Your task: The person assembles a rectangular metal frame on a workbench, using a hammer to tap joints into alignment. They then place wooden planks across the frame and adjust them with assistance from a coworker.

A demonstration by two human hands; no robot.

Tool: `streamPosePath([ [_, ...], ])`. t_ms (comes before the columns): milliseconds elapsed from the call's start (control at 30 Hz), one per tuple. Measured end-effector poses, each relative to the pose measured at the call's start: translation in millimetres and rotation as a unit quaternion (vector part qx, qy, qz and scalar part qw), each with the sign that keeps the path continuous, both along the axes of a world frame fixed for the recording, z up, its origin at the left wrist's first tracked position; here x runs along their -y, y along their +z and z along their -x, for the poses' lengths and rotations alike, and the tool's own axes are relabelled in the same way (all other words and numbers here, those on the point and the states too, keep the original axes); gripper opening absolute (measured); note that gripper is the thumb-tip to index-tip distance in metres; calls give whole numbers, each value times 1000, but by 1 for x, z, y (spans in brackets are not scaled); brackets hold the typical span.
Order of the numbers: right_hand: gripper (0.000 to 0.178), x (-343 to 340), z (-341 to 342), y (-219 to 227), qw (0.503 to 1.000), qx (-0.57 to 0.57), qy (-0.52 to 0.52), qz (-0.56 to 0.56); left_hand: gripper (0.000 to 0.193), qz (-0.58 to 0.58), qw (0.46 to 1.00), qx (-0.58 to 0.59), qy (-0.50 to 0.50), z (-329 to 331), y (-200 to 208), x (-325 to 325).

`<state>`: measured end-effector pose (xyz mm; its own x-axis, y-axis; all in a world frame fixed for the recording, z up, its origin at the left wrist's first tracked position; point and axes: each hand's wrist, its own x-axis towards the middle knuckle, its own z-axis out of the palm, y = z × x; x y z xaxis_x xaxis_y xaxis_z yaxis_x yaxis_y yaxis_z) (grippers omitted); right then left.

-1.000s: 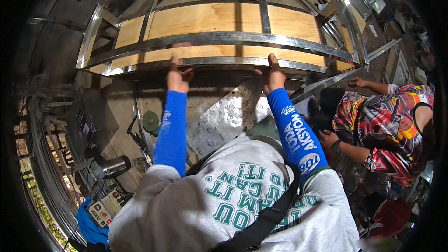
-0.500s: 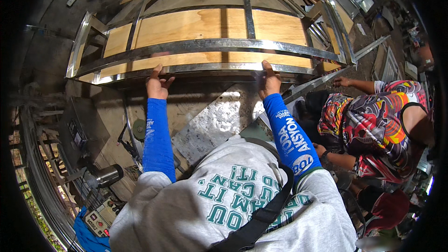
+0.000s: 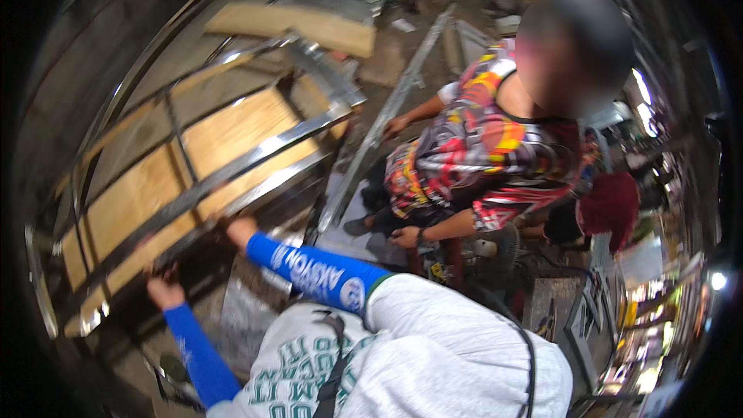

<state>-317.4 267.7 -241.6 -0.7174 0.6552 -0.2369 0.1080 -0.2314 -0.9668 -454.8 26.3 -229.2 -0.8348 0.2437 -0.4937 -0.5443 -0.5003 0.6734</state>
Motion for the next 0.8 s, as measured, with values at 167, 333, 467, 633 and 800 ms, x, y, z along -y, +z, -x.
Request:
streamPosePath([
  [167, 46, 10, -8, 53, 973, -14, -57, 225, 40, 90, 995, -12, 48, -5, 14, 4],
  [333, 39, 15, -8, 50, 973, -44, -75, 212, 35, 134, 986, -14, 98, -21, 39, -9],
  [467, 37, 21, -5, 47, 974, -44, -95, 200, 34, 153, 983, -32, 100, -27, 45, -13],
  [633, 39, 18, -7, 60, 975, -11, -82, 207, 34, 140, 984, -18, 111, -16, 22, -1],
  [800, 51, 10, -4, 49, 984, -22, -111, 141, 38, 135, 990, -18, 48, -13, 23, -10],
])
